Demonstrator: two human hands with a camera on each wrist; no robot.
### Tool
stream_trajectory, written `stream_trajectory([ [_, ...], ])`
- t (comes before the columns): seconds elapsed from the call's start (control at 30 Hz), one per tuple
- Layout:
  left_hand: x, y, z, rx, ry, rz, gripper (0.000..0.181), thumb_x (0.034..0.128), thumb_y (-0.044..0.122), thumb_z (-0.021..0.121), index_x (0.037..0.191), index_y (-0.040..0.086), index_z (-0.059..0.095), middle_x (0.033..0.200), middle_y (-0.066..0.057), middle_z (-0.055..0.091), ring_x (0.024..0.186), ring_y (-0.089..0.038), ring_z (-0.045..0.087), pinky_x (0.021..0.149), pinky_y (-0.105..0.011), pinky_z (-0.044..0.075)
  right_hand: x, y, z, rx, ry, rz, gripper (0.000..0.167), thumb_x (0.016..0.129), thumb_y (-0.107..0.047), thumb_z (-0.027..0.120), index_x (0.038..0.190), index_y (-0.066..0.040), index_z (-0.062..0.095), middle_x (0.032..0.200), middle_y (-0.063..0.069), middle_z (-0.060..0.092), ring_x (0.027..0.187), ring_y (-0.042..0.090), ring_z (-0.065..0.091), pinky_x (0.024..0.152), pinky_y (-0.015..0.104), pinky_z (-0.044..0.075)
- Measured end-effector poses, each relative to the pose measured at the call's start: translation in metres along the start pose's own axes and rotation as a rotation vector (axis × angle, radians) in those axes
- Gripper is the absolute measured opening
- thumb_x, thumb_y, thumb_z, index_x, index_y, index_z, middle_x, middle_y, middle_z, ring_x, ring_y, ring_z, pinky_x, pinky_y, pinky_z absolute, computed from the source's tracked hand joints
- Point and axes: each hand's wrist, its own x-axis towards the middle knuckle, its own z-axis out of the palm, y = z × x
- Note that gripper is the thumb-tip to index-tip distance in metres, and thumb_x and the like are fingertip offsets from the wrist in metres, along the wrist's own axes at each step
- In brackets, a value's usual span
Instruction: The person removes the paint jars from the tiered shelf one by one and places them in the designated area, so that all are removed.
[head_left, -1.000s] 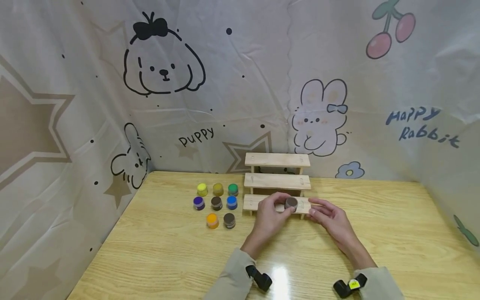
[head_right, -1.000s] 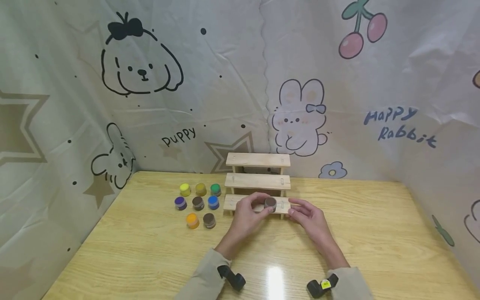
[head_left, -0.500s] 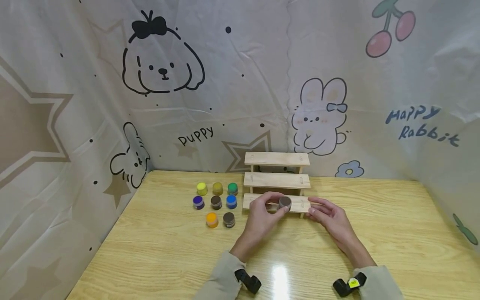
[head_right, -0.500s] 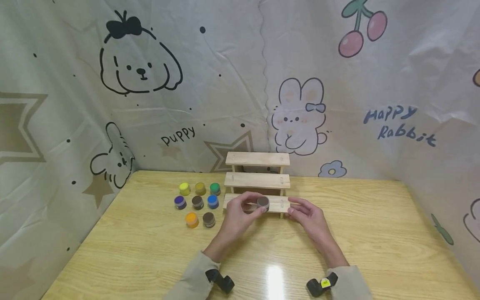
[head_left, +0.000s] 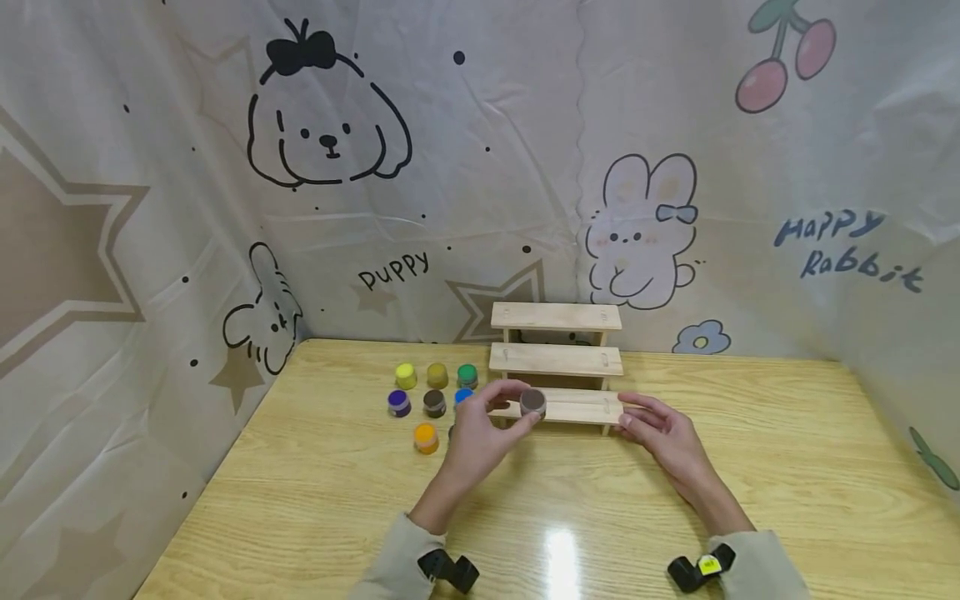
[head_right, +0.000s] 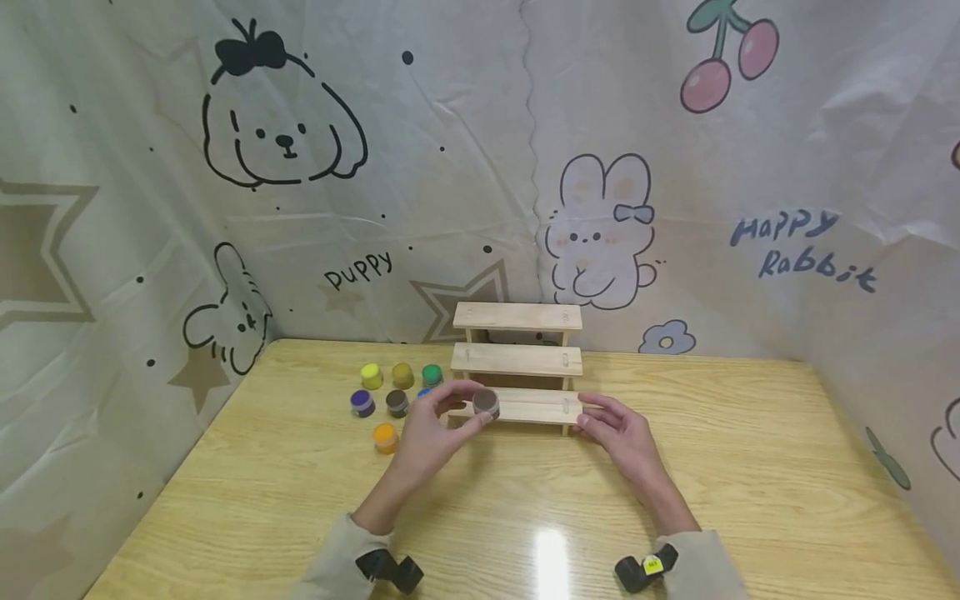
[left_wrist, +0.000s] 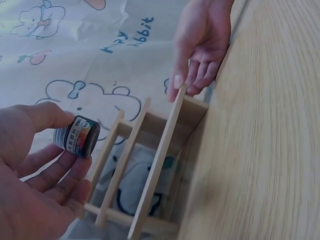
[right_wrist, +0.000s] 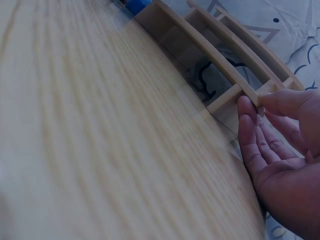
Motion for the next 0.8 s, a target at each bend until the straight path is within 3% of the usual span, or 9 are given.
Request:
stream_trajectory([
  [0.13,-0.005,-0.001,-0.015,0.013,0.015,0.006,0.031,0.0864,0.010,0.084,0.116,0.009,0.072,0.109,-0.002,0.073,0.104,-0.021,0.066,0.096,-0.051,0.055,0.000,0.000,0.000,0.008,0.000,0.000,0.052,0.103,-0.013,0.065,0.147,0.006,0.048,0.124,0.016,0.069,0.101,0.012,0.071,0.091,0.031,0.059],
  [0.33,-0.018,-0.003,-0.045,0.059,0.045,-0.055,0.033,0.0872,0.010,0.083,0.119,0.012,0.072,0.112,-0.001,0.071,0.106,-0.019,0.067,0.095,-0.051,0.055,0.003,0.004,-0.001,0.022,-0.005,-0.006,0.053,0.101,-0.015,0.068,0.146,0.007,0.049,0.116,0.003,0.073,0.100,0.012,0.072,0.090,0.031,0.059],
  [0.53,-0.027,-0.011,-0.080,0.069,0.101,-0.087,0.034,0.0865,0.005,0.083,0.118,0.009,0.072,0.112,-0.003,0.071,0.106,-0.020,0.066,0.097,-0.055,0.053,0.004,0.004,0.000,0.012,-0.002,-0.009,0.052,0.101,-0.015,0.068,0.145,0.006,0.049,0.116,0.004,0.072,0.100,0.012,0.072,0.090,0.031,0.059],
  [0.8,-0.027,-0.021,-0.118,0.091,0.110,-0.115,0.032,0.0886,0.004,0.080,0.119,0.005,0.071,0.116,-0.008,0.071,0.107,-0.024,0.068,0.095,-0.035,0.056,0.003,0.005,-0.001,-0.007,0.006,0.003,0.053,0.101,-0.018,0.068,0.146,0.005,0.050,0.118,0.006,0.072,0.100,0.011,0.071,0.090,0.030,0.059],
])
